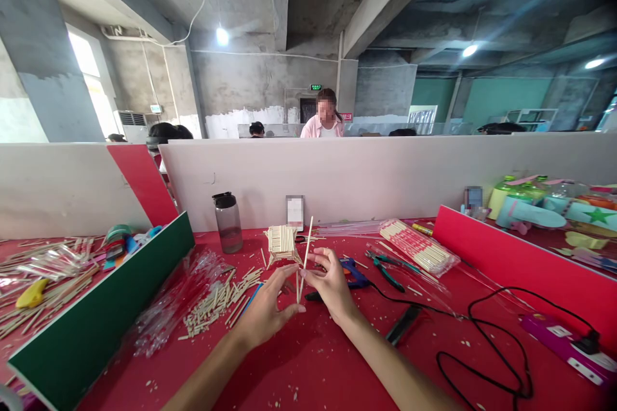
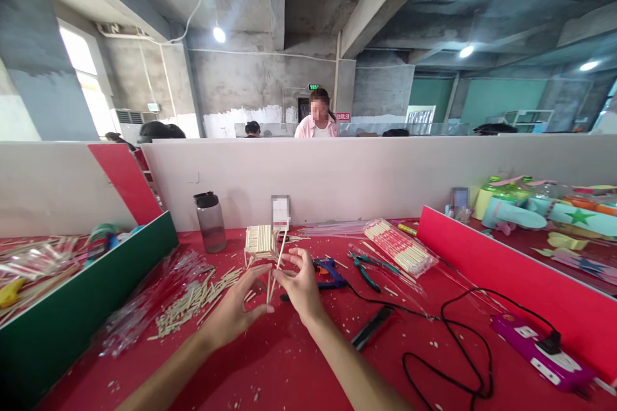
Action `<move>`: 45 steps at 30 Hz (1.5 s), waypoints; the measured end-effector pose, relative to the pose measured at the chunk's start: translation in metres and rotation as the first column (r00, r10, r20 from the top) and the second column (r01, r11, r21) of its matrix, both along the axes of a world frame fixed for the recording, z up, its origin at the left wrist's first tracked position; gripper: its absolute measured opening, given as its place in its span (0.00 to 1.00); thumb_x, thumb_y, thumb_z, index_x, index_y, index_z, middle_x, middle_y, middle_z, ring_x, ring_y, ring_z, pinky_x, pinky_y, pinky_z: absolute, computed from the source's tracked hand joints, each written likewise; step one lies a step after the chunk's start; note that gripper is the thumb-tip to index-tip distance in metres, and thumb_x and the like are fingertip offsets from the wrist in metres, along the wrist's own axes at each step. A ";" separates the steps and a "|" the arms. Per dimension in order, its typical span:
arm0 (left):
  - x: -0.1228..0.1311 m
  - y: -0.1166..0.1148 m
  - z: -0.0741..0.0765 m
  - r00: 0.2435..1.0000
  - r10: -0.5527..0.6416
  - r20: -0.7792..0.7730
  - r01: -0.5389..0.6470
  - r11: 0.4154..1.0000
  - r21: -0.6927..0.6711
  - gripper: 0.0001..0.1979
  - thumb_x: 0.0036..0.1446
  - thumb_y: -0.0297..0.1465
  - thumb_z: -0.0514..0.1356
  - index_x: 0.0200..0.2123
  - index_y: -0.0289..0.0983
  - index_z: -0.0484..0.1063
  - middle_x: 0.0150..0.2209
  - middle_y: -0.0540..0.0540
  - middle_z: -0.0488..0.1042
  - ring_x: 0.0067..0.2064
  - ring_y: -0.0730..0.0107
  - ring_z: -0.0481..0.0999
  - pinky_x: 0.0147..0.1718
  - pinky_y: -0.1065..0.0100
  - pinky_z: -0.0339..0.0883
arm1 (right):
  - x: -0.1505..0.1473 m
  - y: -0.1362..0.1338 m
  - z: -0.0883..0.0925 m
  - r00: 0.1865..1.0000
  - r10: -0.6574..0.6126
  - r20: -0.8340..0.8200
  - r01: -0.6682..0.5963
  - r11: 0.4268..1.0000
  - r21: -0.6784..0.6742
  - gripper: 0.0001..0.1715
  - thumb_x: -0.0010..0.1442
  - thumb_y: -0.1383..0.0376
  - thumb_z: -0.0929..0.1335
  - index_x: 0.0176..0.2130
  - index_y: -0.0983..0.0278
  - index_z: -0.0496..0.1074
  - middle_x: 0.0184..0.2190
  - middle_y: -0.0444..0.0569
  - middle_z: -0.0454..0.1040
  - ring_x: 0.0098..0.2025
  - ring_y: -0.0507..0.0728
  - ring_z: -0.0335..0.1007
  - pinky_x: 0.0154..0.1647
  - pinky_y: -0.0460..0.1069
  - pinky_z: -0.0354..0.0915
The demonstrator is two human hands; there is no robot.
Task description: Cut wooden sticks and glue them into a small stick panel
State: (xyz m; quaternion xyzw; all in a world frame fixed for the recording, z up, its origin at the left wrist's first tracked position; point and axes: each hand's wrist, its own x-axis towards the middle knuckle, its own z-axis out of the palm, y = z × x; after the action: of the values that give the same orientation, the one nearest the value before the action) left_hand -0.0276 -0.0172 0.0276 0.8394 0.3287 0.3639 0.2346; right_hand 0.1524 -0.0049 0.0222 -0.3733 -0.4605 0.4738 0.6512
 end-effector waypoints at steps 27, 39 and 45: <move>-0.008 0.002 0.004 0.994 -0.033 -0.108 0.030 0.999 -0.028 0.33 0.60 0.35 0.64 0.66 0.50 0.58 0.66 0.45 0.64 0.64 0.55 0.66 0.63 0.52 0.60 | 0.002 -0.017 0.017 0.913 0.401 0.070 -0.383 0.905 -0.183 0.28 0.40 0.49 0.80 0.36 0.64 0.78 0.33 0.49 0.79 0.40 0.61 0.78 0.43 0.55 0.73; 0.000 0.005 0.009 0.964 -0.019 0.267 0.141 0.884 -0.445 0.20 0.61 0.45 0.62 0.47 0.35 0.69 0.35 0.44 0.79 0.37 0.64 0.79 0.39 0.63 0.71 | 0.011 -0.007 0.019 0.982 0.188 0.006 -0.184 0.968 -0.169 0.31 0.36 0.52 0.81 0.37 0.64 0.77 0.31 0.45 0.76 0.34 0.56 0.75 0.37 0.52 0.74; 0.012 0.005 0.002 0.943 0.071 0.324 0.155 0.769 -0.621 0.25 0.49 0.52 0.68 0.35 0.35 0.71 0.29 0.45 0.80 0.31 0.64 0.80 0.33 0.65 0.71 | 0.008 -0.005 0.012 0.972 0.228 0.059 -0.216 0.963 -0.163 0.29 0.36 0.52 0.81 0.36 0.64 0.78 0.27 0.44 0.77 0.30 0.55 0.74 0.37 0.52 0.72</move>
State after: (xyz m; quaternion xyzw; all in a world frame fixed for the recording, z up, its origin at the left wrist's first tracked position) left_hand -0.0159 -0.0124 0.0298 0.6439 0.3696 0.3599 0.5650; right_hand 0.1600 -0.0097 0.0341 -0.3869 -0.4860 0.5634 0.5447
